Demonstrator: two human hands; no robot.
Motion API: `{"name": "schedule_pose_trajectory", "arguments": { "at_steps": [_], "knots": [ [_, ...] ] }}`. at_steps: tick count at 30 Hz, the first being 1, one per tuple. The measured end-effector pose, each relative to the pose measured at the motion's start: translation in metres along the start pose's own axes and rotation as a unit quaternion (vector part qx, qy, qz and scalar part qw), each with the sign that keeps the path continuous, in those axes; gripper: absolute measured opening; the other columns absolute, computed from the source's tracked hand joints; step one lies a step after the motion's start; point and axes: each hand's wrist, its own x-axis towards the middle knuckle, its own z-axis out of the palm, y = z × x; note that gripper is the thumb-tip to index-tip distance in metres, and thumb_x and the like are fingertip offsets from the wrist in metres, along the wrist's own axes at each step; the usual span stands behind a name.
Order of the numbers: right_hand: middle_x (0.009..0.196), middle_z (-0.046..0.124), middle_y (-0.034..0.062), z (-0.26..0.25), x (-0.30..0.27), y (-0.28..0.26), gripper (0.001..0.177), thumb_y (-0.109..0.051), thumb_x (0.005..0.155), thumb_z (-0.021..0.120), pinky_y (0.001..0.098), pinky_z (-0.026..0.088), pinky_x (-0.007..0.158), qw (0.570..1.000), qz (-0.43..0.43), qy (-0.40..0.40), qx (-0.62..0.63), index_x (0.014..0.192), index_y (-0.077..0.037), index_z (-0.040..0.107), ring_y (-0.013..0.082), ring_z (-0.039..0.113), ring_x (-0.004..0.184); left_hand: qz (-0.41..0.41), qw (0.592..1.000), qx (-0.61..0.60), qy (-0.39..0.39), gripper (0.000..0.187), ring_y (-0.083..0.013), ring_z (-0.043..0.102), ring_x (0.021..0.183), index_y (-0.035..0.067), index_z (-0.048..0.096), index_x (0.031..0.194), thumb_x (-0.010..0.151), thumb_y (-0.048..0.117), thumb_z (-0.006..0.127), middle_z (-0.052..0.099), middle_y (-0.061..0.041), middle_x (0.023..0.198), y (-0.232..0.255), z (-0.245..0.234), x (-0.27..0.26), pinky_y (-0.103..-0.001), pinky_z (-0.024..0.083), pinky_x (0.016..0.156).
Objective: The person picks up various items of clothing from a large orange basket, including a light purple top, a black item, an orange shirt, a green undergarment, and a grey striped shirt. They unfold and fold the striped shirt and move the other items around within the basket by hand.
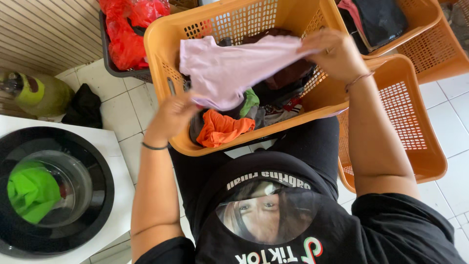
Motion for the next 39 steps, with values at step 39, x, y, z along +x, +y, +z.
{"name": "schedule_pose_trajectory", "arguments": {
  "at_steps": [39],
  "knots": [
    [0.114,0.074,0.0179,0.126,-0.015,0.156,0.033,-0.03,0.092,0.061,0.047,0.05,0.097,0.848,0.273,-0.432,-0.135,0.115,-0.01,0.074,0.0366,0.067,0.11,-0.185,0.963,0.02,0.195,0.03,-0.0093,0.062,0.094,0.004,0.069,0.127,0.107,0.024,0.057,0.072,-0.002,0.103,-0.165,0.037,0.02,-0.027,0.05,0.087]
  ]
}}
